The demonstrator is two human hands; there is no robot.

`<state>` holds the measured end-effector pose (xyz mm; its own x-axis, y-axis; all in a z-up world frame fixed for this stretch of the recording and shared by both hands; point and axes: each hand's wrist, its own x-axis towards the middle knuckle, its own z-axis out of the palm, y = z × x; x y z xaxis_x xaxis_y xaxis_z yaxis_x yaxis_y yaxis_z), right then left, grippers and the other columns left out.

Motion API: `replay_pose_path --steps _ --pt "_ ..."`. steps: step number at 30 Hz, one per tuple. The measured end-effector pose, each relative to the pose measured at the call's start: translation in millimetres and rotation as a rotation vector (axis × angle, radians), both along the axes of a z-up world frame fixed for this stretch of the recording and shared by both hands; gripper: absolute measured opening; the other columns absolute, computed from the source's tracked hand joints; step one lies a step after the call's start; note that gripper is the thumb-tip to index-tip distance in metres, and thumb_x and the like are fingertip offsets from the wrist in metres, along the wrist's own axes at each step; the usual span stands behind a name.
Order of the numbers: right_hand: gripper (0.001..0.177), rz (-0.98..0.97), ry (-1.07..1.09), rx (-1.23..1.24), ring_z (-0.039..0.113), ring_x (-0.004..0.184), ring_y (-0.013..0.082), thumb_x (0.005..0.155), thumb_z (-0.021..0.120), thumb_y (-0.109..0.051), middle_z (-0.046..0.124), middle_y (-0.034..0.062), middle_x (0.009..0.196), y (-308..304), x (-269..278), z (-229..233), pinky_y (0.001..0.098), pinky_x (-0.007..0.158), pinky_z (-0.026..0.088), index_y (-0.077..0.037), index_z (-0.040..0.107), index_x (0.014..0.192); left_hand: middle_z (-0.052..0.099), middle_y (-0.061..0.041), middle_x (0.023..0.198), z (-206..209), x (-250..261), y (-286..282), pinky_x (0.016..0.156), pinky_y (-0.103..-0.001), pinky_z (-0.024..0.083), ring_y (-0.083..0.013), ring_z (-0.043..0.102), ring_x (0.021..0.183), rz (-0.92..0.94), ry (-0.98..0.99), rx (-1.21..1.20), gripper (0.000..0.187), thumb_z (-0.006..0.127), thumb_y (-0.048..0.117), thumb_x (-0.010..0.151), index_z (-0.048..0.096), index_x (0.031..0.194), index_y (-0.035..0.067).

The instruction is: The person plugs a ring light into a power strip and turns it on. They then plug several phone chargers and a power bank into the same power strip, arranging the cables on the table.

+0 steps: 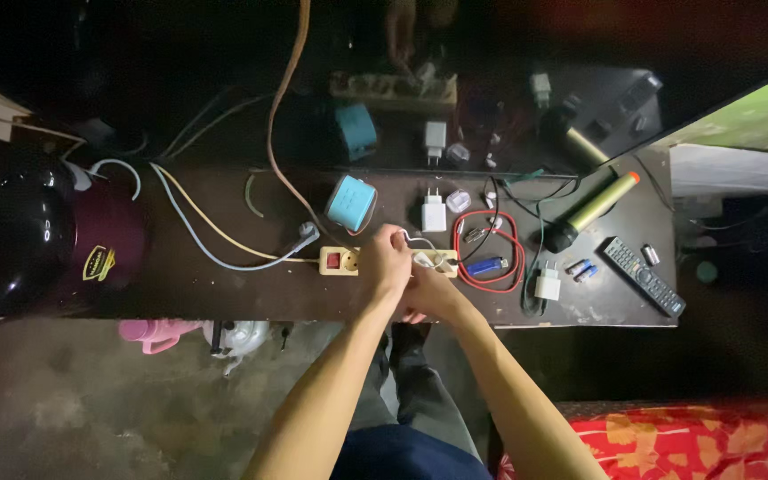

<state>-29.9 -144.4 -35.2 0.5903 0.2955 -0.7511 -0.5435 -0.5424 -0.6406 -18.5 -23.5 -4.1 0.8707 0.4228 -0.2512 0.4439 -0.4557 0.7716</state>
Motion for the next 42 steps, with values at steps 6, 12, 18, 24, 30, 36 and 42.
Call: replay_pose_path --steps 6,12,18,24,30,36,42 --pt "0.023 -0.055 -0.197 0.066 0.070 0.060 0.0138 0.086 0.064 -0.008 0.073 0.0074 0.079 9 11 39 0.0269 0.052 0.058 -0.003 0.068 0.108 0.076 -0.010 0.088 -5 21 6 0.069 -0.041 0.060 -0.0293 0.077 0.079 0.013 0.203 -0.373 0.021 0.055 0.022 0.094 0.064 0.108 0.009" --pt "0.029 -0.311 -0.214 0.236 0.064 0.064 0.0108 0.101 0.052 -0.023 0.074 0.0082 0.081 -1 29 32 0.0258 0.057 0.051 0.002 0.068 0.101 0.073 -0.015 0.103 -25 30 15 0.083 -0.039 0.056 -0.0292 0.072 0.094 0.056 -0.237 -0.045 0.026 0.057 0.024 0.096 0.066 0.108 0.003" --pt "0.029 -0.502 -0.241 0.340 0.059 0.060 0.0111 0.103 0.049 -0.022 0.066 0.0070 0.075 -8 49 5 0.0278 0.055 0.049 0.001 0.067 0.099 0.063 -0.023 0.114 -33 17 23 0.085 -0.047 0.051 -0.0374 0.064 0.100 0.205 -0.268 0.128 0.036 0.062 0.025 0.095 0.058 0.120 -0.001" --pt "0.029 -0.540 -0.132 0.460 0.062 0.061 0.0136 0.103 0.049 -0.022 0.069 0.0087 0.078 3 52 2 0.0273 0.055 0.049 0.001 0.065 0.098 0.076 -0.009 0.097 -32 14 18 0.073 -0.034 0.059 -0.0240 0.070 0.083 0.195 0.133 -0.643 0.033 0.061 0.033 0.098 0.074 0.103 0.004" --pt "0.034 -0.412 -0.020 0.242 0.067 0.059 0.0145 0.099 0.049 -0.026 0.073 0.0102 0.077 7 51 51 0.0275 0.056 0.053 -0.001 0.071 0.101 0.078 -0.009 0.093 -42 16 17 0.069 -0.031 0.056 -0.0155 0.073 0.078 0.136 0.042 -0.187 0.020 0.069 0.025 0.089 0.074 0.100 0.008" --pt "0.040 -0.153 -0.433 -0.316 0.071 0.064 0.0217 0.095 0.063 -0.038 0.073 0.0163 0.072 16 65 70 0.0358 0.066 0.055 0.000 0.076 0.095 0.077 -0.009 0.093 -44 18 16 0.067 -0.031 0.058 -0.0160 0.076 0.069 0.165 0.097 -0.292 0.017 0.064 0.022 0.095 0.071 0.095 0.006" --pt "0.027 -0.125 -0.835 -0.208 0.073 0.085 0.0328 0.087 0.065 -0.027 0.076 0.0153 0.091 26 78 21 0.0407 0.075 0.057 -0.007 0.074 0.102 0.074 -0.010 0.092 -40 14 2 0.066 -0.037 0.061 -0.0223 0.076 0.072 0.112 -0.017 -0.406 0.017 0.060 0.013 0.092 0.069 0.100 0.001"
